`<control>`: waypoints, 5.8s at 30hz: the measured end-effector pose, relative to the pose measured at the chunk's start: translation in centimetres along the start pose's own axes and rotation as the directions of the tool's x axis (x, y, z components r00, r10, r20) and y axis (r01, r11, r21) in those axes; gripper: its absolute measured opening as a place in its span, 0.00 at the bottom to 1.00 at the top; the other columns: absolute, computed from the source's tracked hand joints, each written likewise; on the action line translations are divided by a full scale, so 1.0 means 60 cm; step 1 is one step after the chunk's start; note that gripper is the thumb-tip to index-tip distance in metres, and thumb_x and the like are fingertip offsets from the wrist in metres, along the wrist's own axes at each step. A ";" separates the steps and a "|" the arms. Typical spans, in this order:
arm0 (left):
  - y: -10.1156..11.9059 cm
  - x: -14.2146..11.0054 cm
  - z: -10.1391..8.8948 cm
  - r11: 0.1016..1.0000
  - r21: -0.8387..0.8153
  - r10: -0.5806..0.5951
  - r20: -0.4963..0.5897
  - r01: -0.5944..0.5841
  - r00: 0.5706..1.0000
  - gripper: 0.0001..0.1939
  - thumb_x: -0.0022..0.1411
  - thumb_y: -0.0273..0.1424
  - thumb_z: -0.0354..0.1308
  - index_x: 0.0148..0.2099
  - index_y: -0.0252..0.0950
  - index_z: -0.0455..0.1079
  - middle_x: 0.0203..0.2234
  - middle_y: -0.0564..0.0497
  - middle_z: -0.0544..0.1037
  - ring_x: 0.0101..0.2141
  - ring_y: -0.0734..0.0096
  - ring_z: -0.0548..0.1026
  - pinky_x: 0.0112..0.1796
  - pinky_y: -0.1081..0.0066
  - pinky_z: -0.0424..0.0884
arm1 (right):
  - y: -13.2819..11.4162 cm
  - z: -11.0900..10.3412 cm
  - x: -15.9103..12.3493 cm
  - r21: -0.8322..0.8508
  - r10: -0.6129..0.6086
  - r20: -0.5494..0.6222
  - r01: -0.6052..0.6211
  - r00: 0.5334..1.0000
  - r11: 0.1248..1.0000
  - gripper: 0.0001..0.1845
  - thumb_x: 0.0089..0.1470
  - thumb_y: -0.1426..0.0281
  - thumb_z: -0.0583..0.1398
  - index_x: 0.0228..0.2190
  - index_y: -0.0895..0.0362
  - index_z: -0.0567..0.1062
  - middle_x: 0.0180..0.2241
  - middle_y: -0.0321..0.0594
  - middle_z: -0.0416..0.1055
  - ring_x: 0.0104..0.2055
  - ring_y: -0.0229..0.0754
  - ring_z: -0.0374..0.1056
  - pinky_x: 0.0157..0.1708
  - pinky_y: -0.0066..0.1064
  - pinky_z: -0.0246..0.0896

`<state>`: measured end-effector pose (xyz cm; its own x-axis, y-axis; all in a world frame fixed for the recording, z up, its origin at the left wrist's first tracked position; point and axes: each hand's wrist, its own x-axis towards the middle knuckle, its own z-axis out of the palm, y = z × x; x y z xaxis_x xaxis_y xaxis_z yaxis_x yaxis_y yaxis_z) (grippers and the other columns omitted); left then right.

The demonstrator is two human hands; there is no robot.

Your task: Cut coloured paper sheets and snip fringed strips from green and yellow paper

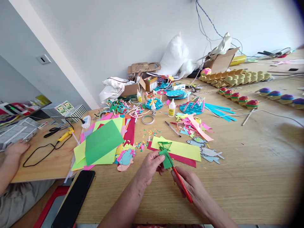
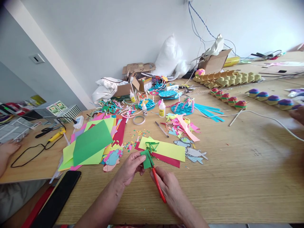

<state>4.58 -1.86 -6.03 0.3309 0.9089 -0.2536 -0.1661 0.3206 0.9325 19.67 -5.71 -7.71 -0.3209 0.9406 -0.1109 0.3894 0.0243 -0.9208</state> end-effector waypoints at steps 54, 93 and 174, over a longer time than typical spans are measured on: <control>-0.039 0.006 -0.008 0.990 -0.055 -0.129 -0.036 0.127 0.991 0.14 0.48 0.41 0.56 0.26 0.34 0.61 0.14 0.58 0.63 0.14 0.83 0.58 0.14 0.81 0.51 | 0.021 0.011 0.009 0.040 0.063 -0.035 -0.062 0.997 0.997 0.21 0.51 0.55 0.48 0.16 0.56 0.60 0.16 0.30 0.53 0.20 0.34 0.50 0.17 0.25 0.46; 0.020 -0.002 -0.003 0.973 0.171 0.173 -0.113 -0.152 0.979 0.11 0.51 0.37 0.53 0.27 0.34 0.61 0.16 0.57 0.63 0.18 0.79 0.60 0.19 0.78 0.58 | -0.019 0.001 -0.001 -0.085 -0.018 0.016 0.020 1.000 0.996 0.17 0.55 0.61 0.47 0.19 0.55 0.58 0.17 0.29 0.54 0.21 0.34 0.52 0.20 0.25 0.45; -0.006 -0.006 -0.005 0.992 0.122 0.033 -0.058 -0.025 0.998 0.16 0.52 0.42 0.53 0.25 0.34 0.59 0.16 0.57 0.62 0.16 0.82 0.59 0.17 0.79 0.55 | 0.009 0.010 0.004 -0.083 -0.010 0.003 0.010 1.000 0.997 0.19 0.55 0.58 0.46 0.20 0.56 0.61 0.17 0.31 0.57 0.20 0.34 0.54 0.19 0.24 0.49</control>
<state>4.24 -2.22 -6.35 0.2706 0.9329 -0.2375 -0.0598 0.2625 0.9631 19.29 -5.66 -8.43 -0.3273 0.9393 -0.1026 0.4561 0.0619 -0.8878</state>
